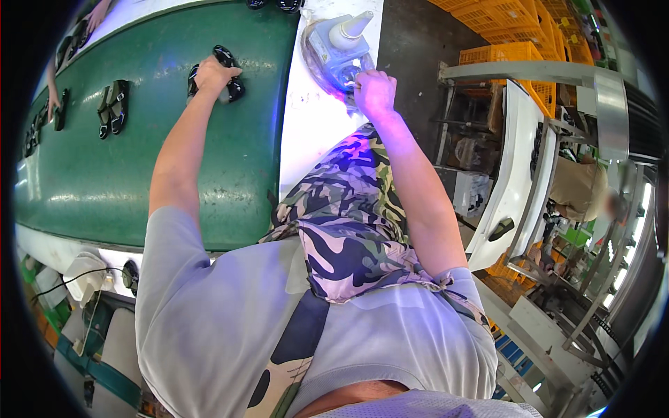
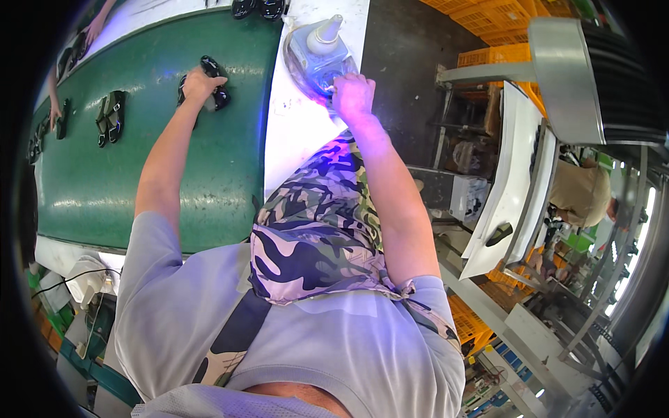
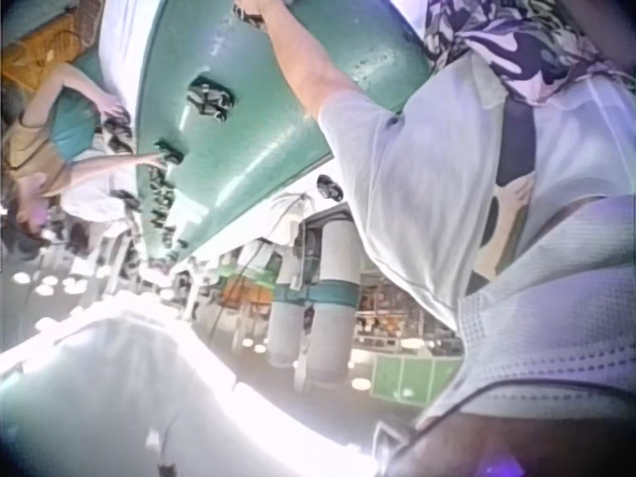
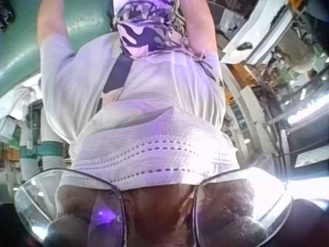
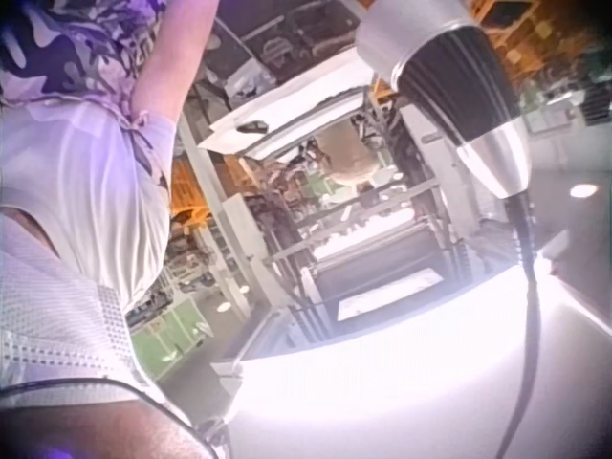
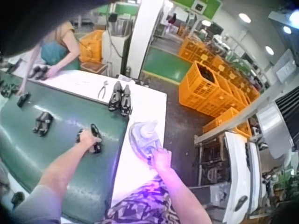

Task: Polishing or applying finishing solution to dress shoes on a production line.

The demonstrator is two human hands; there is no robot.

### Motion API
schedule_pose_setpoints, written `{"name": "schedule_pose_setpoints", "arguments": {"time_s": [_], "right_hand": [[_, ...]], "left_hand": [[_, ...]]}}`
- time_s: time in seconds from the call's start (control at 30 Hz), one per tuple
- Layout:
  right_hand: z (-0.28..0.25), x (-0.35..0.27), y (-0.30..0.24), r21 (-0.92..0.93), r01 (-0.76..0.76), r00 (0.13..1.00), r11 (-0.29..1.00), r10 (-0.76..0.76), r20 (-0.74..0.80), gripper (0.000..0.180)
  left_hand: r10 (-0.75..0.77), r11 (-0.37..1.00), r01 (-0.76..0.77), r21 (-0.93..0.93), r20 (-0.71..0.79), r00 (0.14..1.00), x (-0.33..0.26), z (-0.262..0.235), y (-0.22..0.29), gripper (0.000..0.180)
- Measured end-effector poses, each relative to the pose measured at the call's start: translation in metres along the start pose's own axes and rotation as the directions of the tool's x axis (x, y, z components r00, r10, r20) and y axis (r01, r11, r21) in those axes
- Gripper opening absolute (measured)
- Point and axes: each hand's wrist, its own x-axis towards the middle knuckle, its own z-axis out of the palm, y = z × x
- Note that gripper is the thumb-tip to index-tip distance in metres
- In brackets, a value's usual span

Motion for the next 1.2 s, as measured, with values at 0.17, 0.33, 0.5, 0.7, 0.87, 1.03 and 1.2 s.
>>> {"name": "schedule_pose_setpoints", "arguments": {"time_s": [0.17, 0.33, 0.5, 0.7, 0.87, 1.03, 1.2], "right_hand": [[0.017, -0.006, 0.010, 0.367, -0.579, 0.815, 0.728, 0.528, 0.238, 0.016], [0.021, -0.030, 0.038, 0.279, -0.777, 0.622, 0.564, 0.756, 0.206, 0.024], [0.000, -0.042, 0.035, 0.509, -0.772, 0.560, 0.380, 0.786, 0.263, 0.023], [-0.015, -0.052, 0.043, 0.808, -0.587, 0.488, -0.046, 0.777, 0.399, 0.015], [-0.050, -0.064, 0.045, 0.808, -0.468, 0.435, -0.358, 0.702, 0.563, 0.018], [-0.088, -0.064, 0.036, 0.862, -0.310, 0.571, -0.401, 0.646, 0.506, 0.021], [-0.141, -0.072, 0.032, 0.973, -0.172, 0.752, -0.157, 0.617, 0.232, 0.022]], "left_hand": [[0.181, 0.959, -0.212, -0.189, -0.169, 0.969, -0.005, 0.038, -0.002, 0.084], [0.142, 0.985, -0.135, -0.104, 0.068, 0.988, -0.024, 0.039, 0.039, 0.090], [-0.022, 0.993, -0.051, 0.105, 0.595, 0.803, -0.045, 0.010, 0.027, 0.074], [0.009, 0.909, 0.261, -0.326, 0.640, 0.769, -0.067, 0.040, -0.029, 0.056], [0.576, 0.020, 0.553, -0.833, 0.462, 0.674, -0.125, 0.026, 0.013, 0.040], [0.659, -0.194, 0.154, -0.969, -0.013, 0.752, -0.183, -0.008, 0.112, 0.046], [0.842, 0.042, -0.934, -0.354, -0.491, 0.224, -0.212, -0.051, 0.168, 0.053]]}}
